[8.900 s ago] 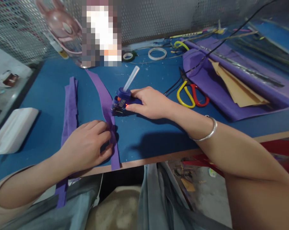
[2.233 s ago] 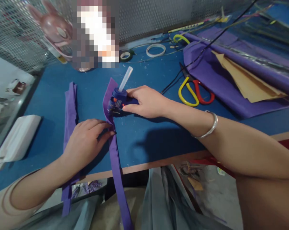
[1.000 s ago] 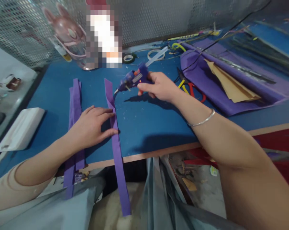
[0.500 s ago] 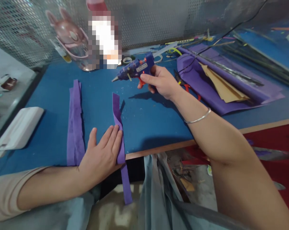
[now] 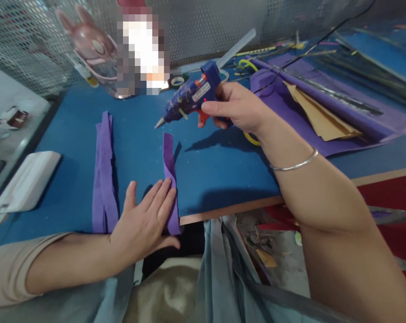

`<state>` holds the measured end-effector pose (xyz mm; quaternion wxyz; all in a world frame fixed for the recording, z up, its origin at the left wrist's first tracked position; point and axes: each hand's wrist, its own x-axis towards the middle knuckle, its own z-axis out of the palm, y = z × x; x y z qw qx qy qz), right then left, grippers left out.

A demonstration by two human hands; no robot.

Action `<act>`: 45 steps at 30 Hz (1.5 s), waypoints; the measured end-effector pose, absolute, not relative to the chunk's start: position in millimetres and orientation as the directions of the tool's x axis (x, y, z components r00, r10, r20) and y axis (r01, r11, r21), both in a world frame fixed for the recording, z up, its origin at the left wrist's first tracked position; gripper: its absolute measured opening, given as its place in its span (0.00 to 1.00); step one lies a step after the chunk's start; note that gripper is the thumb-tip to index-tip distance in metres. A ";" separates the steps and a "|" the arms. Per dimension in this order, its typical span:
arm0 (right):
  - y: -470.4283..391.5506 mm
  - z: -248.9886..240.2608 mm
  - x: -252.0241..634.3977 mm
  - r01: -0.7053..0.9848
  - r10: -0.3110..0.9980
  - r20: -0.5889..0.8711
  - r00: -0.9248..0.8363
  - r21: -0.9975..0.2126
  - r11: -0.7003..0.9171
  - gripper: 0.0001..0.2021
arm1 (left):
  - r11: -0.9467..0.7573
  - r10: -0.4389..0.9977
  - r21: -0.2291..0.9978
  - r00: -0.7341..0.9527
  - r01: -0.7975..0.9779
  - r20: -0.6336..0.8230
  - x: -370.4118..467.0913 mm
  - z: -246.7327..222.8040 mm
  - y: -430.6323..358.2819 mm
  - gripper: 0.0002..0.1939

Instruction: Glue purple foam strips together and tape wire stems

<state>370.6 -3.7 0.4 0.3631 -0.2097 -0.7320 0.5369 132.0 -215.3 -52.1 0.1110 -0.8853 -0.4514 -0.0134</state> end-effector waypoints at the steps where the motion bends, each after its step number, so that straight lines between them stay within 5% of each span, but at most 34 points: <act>1: -4.3 2.3 371.8 -0.072 0.689 0.298 -0.661 -0.939 0.337 0.18 | -0.583 0.789 -0.160 0.602 0.797 0.126 130.8 -47.6 -212.3 0.42; 3: -5.3 6.1 374.5 -0.046 0.679 0.271 -0.682 -0.943 0.330 0.19 | -0.591 0.777 -0.142 0.607 0.794 0.165 127.4 -40.2 -205.1 0.39; 6: -6.5 9.5 377.2 0.030 0.683 0.209 -0.699 -0.947 0.321 0.19 | -0.582 0.762 -0.154 0.602 0.798 0.240 121.1 -35.7 -194.0 0.18; 9: -7.4 7.1 376.0 0.098 0.688 0.163 -0.707 -0.941 0.324 0.18 | -0.595 0.747 -0.128 0.605 0.793 0.276 116.5 -36.5 -186.3 0.11; 26: -26.9 -15.4 340.8 0.239 0.493 0.152 -0.857 -0.731 0.640 0.12 | -0.603 0.742 -0.126 0.612 0.788 0.274 116.8 -38.6 -183.5 0.10; 30: -29.2 -17.3 335.8 0.262 0.510 0.188 -0.840 -0.681 0.683 0.12 | -0.572 0.776 -0.125 0.584 0.811 0.239 114.8 -38.8 -183.7 0.11; 37: -33.6 -20.2 328.2 0.317 0.564 0.234 -0.792 -0.632 0.707 0.14 | -0.416 0.878 -0.261 0.460 0.871 0.134 116.8 -33.3 -181.7 0.29; 45: -38.6 -21.9 321.8 0.362 0.616 0.239 -0.750 -0.632 0.685 0.14 | -0.381 0.880 -0.301 0.443 0.874 0.172 120.3 -27.7 -184.2 0.25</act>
